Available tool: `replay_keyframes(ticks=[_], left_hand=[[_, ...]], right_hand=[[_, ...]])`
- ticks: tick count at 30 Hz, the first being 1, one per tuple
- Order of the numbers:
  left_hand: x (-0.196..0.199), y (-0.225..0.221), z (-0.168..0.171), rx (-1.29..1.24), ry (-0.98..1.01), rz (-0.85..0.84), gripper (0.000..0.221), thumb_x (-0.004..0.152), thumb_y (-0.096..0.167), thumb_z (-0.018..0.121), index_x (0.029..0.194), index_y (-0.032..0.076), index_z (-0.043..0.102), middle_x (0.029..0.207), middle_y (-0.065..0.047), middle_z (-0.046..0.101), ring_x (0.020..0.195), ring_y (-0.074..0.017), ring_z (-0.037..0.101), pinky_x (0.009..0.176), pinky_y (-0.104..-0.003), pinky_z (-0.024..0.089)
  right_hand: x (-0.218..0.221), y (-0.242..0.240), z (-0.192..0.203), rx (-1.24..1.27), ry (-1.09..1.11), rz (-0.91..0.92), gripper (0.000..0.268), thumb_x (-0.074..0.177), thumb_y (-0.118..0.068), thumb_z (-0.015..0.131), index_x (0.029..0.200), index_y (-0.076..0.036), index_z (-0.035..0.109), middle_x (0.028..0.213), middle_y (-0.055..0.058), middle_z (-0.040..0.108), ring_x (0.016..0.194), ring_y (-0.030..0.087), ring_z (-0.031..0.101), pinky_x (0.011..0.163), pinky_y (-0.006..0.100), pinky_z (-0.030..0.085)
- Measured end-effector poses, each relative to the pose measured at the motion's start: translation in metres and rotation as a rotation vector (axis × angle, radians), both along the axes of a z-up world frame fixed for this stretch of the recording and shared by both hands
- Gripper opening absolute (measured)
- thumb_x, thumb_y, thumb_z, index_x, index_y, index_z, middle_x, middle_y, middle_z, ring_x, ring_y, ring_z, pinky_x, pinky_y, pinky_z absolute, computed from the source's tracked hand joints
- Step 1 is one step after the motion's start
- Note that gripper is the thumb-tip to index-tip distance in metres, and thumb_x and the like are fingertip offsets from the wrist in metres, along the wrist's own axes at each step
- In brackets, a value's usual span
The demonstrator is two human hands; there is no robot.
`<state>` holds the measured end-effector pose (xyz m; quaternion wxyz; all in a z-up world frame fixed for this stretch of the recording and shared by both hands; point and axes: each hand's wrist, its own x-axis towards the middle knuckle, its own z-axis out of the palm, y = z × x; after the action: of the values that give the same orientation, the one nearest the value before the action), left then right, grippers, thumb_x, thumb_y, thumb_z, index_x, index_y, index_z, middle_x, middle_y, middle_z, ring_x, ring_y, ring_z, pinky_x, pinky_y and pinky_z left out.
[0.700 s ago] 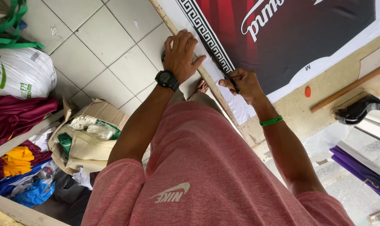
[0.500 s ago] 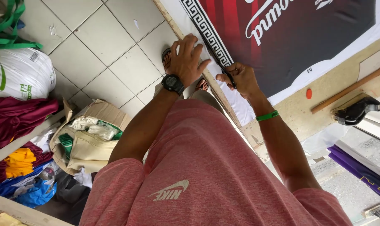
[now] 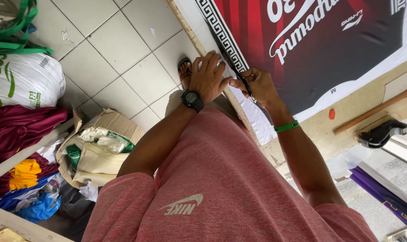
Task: A person cuts a fabric pattern, uses a calculator to determine measurements, writes notes, and then marks a new piece of fabric using a ruler and chalk.
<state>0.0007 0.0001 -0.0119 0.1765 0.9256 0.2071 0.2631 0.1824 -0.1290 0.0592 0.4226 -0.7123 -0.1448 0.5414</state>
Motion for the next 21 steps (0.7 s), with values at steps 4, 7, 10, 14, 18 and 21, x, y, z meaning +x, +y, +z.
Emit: replay_keyframes(ticks=[4, 7, 10, 14, 18, 21], left_hand=[[0.001, -0.003, -0.005, 0.056, 0.008, 0.008, 0.043, 0.110, 0.049, 0.072, 0.120, 0.008, 0.062, 0.129, -0.019, 0.056, 0.134, -0.0409, 0.056, 0.103, -0.057, 0.040], [0.001, -0.003, -0.016, 0.006, 0.006, 0.026, 0.045, 0.104, 0.049, 0.077, 0.118, 0.007, 0.064, 0.129, -0.018, 0.058, 0.133, -0.0424, 0.057, 0.103, -0.058, 0.041], [0.000, 0.001, -0.018, -0.049, -0.008, 0.008, 0.051, 0.097, 0.049, 0.084, 0.123, 0.009, 0.067, 0.135, -0.017, 0.059, 0.136, -0.0413, 0.057, 0.105, -0.061, 0.040], [-0.003, 0.083, 0.015, -0.076, -0.090, 0.176, 0.017, 0.103, 0.020, 0.074, 0.116, 0.011, 0.071, 0.120, -0.011, 0.063, 0.111, -0.0322, 0.066, 0.096, -0.053, 0.049], [-0.006, 0.182, 0.035, -0.019, 0.154, 0.105, 0.064, 0.096, 0.044, 0.104, 0.127, 0.003, 0.065, 0.149, -0.018, 0.055, 0.150, -0.0409, 0.042, 0.111, -0.065, 0.040], [-0.010, 0.192, 0.011, -0.146, 0.338, 0.073, 0.074, 0.097, 0.068, 0.087, 0.131, 0.005, 0.067, 0.157, -0.022, 0.054, 0.152, -0.0421, 0.045, 0.115, -0.072, 0.033]], right_hand=[[-0.001, 0.028, -0.019, 0.013, -0.017, -0.034, 0.027, 0.098, -0.005, 0.084, 0.116, 0.009, 0.071, 0.066, 0.016, 0.067, 0.044, 0.020, 0.067, 0.038, 0.030, 0.055], [0.002, 0.032, -0.049, 0.023, 0.000, -0.031, 0.032, 0.091, -0.003, 0.094, 0.112, 0.007, 0.072, 0.063, 0.018, 0.069, 0.041, 0.022, 0.066, 0.036, 0.031, 0.054], [0.003, 0.033, -0.029, 0.028, -0.026, 0.000, 0.032, 0.091, -0.007, 0.096, 0.110, 0.007, 0.073, 0.063, 0.015, 0.069, 0.041, 0.020, 0.065, 0.037, 0.031, 0.055], [-0.005, 0.057, 0.022, -0.132, 0.003, 0.042, 0.048, 0.084, -0.023, 0.100, 0.105, 0.002, 0.066, 0.060, 0.008, 0.065, 0.046, 0.011, 0.056, 0.043, 0.025, 0.045], [-0.006, 0.079, 0.045, -0.232, 0.028, 0.081, 0.055, 0.083, -0.041, 0.094, 0.114, -0.007, 0.064, 0.075, -0.002, 0.061, 0.064, 0.006, 0.053, 0.054, 0.023, 0.043], [-0.007, 0.094, 0.038, -0.185, 0.025, 0.108, 0.052, 0.086, -0.044, 0.092, 0.110, -0.008, 0.062, 0.071, -0.002, 0.062, 0.064, 0.006, 0.053, 0.054, 0.023, 0.042]])
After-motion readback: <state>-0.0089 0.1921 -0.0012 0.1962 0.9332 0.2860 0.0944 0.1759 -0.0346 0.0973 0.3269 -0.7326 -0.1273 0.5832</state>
